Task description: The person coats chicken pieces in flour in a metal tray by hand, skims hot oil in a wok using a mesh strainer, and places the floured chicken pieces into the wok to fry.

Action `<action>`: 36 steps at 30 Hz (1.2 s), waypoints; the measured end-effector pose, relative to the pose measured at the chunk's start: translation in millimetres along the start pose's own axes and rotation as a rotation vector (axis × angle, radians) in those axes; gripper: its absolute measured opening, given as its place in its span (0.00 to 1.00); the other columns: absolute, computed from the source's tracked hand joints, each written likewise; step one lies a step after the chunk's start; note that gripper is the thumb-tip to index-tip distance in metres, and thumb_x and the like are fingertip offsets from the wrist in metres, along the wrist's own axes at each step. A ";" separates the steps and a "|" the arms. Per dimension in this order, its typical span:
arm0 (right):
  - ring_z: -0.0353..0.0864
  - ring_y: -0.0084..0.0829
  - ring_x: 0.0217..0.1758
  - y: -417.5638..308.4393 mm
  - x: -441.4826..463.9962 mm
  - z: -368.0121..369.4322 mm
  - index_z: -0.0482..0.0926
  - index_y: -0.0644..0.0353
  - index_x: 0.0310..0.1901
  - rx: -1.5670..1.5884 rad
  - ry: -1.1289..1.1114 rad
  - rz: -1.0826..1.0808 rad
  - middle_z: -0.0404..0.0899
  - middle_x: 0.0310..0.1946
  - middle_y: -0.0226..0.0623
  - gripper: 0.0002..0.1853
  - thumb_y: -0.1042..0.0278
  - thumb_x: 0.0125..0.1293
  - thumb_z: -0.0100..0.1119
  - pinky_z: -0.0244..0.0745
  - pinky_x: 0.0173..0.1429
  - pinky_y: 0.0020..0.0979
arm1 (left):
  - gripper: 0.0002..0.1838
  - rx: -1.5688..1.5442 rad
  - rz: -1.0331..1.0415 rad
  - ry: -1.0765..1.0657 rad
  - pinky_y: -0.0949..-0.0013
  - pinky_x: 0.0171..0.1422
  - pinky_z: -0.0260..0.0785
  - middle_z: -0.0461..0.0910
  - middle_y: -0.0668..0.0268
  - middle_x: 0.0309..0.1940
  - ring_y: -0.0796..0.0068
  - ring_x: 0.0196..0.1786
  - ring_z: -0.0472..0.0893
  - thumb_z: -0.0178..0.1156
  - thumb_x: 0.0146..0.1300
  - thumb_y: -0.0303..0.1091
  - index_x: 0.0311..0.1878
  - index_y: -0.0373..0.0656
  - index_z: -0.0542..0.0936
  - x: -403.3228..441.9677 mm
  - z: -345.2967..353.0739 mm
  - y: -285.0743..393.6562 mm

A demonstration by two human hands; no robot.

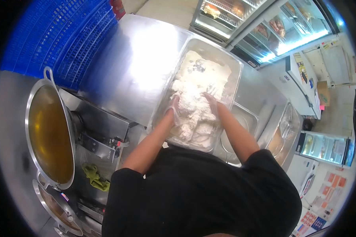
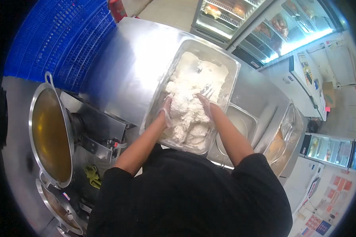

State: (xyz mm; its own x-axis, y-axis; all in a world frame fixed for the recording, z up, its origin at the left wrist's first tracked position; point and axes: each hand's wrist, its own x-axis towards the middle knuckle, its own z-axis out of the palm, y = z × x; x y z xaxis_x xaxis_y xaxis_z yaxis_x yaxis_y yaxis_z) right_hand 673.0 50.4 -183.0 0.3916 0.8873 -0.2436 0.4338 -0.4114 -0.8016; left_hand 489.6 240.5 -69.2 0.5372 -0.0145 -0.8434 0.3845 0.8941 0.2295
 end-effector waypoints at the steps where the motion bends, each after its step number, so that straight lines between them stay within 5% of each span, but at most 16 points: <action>1: 0.66 0.36 0.72 -28.1 -5.0 -16.7 0.63 0.50 0.73 0.071 -0.060 0.152 0.67 0.70 0.46 0.27 0.65 0.72 0.42 0.61 0.73 0.32 | 0.39 0.064 0.045 -0.037 0.46 0.69 0.62 0.74 0.64 0.66 0.61 0.64 0.75 0.39 0.67 0.69 0.70 0.52 0.70 18.8 -11.7 -1.8; 2: 0.67 0.37 0.71 -63.8 -10.1 -34.8 0.64 0.56 0.72 0.134 -0.111 0.308 0.70 0.68 0.47 0.27 0.66 0.71 0.46 0.61 0.73 0.32 | 0.39 0.130 0.091 -0.073 0.46 0.70 0.61 0.74 0.63 0.66 0.59 0.64 0.74 0.42 0.66 0.68 0.70 0.51 0.70 52.9 -31.6 -8.3; 6: 0.68 0.39 0.70 -161.5 -19.0 -94.7 0.67 0.58 0.70 -0.148 -0.308 0.096 0.71 0.67 0.46 0.29 0.56 0.70 0.53 0.60 0.74 0.34 | 0.39 0.384 0.160 0.070 0.50 0.72 0.57 0.72 0.59 0.67 0.57 0.65 0.73 0.47 0.64 0.65 0.69 0.46 0.70 59.9 -48.4 -9.4; 10: 0.69 0.43 0.70 -160.1 43.9 -101.0 0.72 0.56 0.67 0.025 -0.128 0.225 0.70 0.69 0.42 0.30 0.47 0.69 0.56 0.61 0.74 0.37 | 0.39 0.498 -0.007 0.411 0.49 0.72 0.57 0.71 0.56 0.67 0.55 0.66 0.72 0.47 0.64 0.64 0.70 0.46 0.69 94.1 -81.1 -40.1; 12: 0.72 0.46 0.67 -120.6 100.0 -79.1 0.73 0.56 0.65 -0.245 0.012 -0.083 0.70 0.69 0.39 0.30 0.46 0.68 0.57 0.65 0.72 0.40 | 0.39 0.211 -0.013 0.290 0.46 0.70 0.58 0.71 0.55 0.67 0.54 0.65 0.73 0.45 0.65 0.65 0.70 0.46 0.69 80.8 -86.6 -53.8; 15: 0.68 0.45 0.71 -163.8 150.4 -57.9 0.70 0.54 0.68 -0.344 -0.298 0.142 0.66 0.72 0.40 0.31 0.43 0.71 0.49 0.61 0.73 0.44 | 0.40 -0.277 0.041 0.043 0.37 0.66 0.61 0.72 0.54 0.66 0.49 0.62 0.75 0.37 0.68 0.68 0.71 0.46 0.68 25.0 -74.4 -54.4; 17: 0.65 0.42 0.72 -207.2 151.6 -42.6 0.69 0.57 0.69 -0.563 -0.378 0.361 0.63 0.73 0.42 0.30 0.45 0.74 0.44 0.57 0.75 0.43 | 0.41 -0.270 0.021 0.044 0.35 0.66 0.62 0.72 0.55 0.66 0.49 0.64 0.74 0.33 0.69 0.69 0.71 0.47 0.68 -17.5 -51.0 -37.0; 24: 0.59 0.41 0.76 -128.5 164.1 12.5 0.66 0.52 0.71 -0.307 -0.784 0.179 0.60 0.75 0.41 0.29 0.47 0.74 0.45 0.52 0.78 0.43 | 0.45 -0.413 -0.047 -0.122 0.32 0.68 0.61 0.71 0.60 0.68 0.49 0.67 0.73 0.26 0.67 0.74 0.72 0.51 0.67 -8.0 -35.4 -33.1; 27: 0.60 0.41 0.76 -131.7 134.1 10.5 0.66 0.51 0.72 -0.294 -0.823 0.085 0.60 0.74 0.41 0.29 0.50 0.73 0.48 0.53 0.78 0.42 | 0.44 -0.411 0.122 -0.194 0.34 0.68 0.63 0.72 0.59 0.67 0.51 0.67 0.74 0.29 0.68 0.74 0.71 0.50 0.69 11.7 -27.7 -40.5; 30: 0.60 0.41 0.76 -134.7 102.2 -9.2 0.65 0.50 0.72 -0.353 -0.818 -0.109 0.61 0.74 0.40 0.29 0.53 0.72 0.51 0.54 0.79 0.41 | 0.42 -0.294 0.074 -0.024 0.42 0.67 0.68 0.74 0.59 0.66 0.56 0.66 0.75 0.35 0.69 0.71 0.70 0.46 0.69 39.7 -42.1 -42.0; 31: 0.60 0.41 0.76 -138.6 88.6 -21.1 0.65 0.49 0.72 -0.415 -0.790 -0.217 0.61 0.74 0.40 0.29 0.54 0.72 0.52 0.54 0.79 0.41 | 0.39 -0.296 0.236 -0.120 0.52 0.68 0.69 0.75 0.59 0.64 0.59 0.63 0.77 0.40 0.70 0.66 0.69 0.43 0.69 47.6 -45.2 -42.8; 33: 0.60 0.41 0.76 -146.8 57.3 -49.8 0.65 0.49 0.73 -0.536 -0.709 -0.387 0.61 0.74 0.40 0.29 0.56 0.71 0.55 0.55 0.79 0.41 | 0.37 -0.053 0.385 -0.072 0.56 0.67 0.70 0.75 0.59 0.64 0.61 0.64 0.76 0.43 0.71 0.63 0.68 0.41 0.69 13.8 -34.7 -31.0; 36: 0.65 0.40 0.73 -127.2 28.7 -88.2 0.71 0.51 0.69 -0.029 -0.534 -0.148 0.63 0.72 0.44 0.29 0.49 0.69 0.56 0.60 0.75 0.40 | 0.38 0.150 0.413 0.012 0.61 0.70 0.65 0.73 0.58 0.66 0.64 0.68 0.72 0.51 0.68 0.60 0.71 0.40 0.67 58.9 -58.2 -14.7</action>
State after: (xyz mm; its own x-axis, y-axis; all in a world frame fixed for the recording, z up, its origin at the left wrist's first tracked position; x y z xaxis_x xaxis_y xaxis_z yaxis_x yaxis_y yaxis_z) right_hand 700.7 109.8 -39.8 -0.1377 0.9155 -0.3780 0.4780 -0.2728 -0.8349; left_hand 471.9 252.6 -150.6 0.6599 0.3370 -0.6715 0.2442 0.7490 0.6160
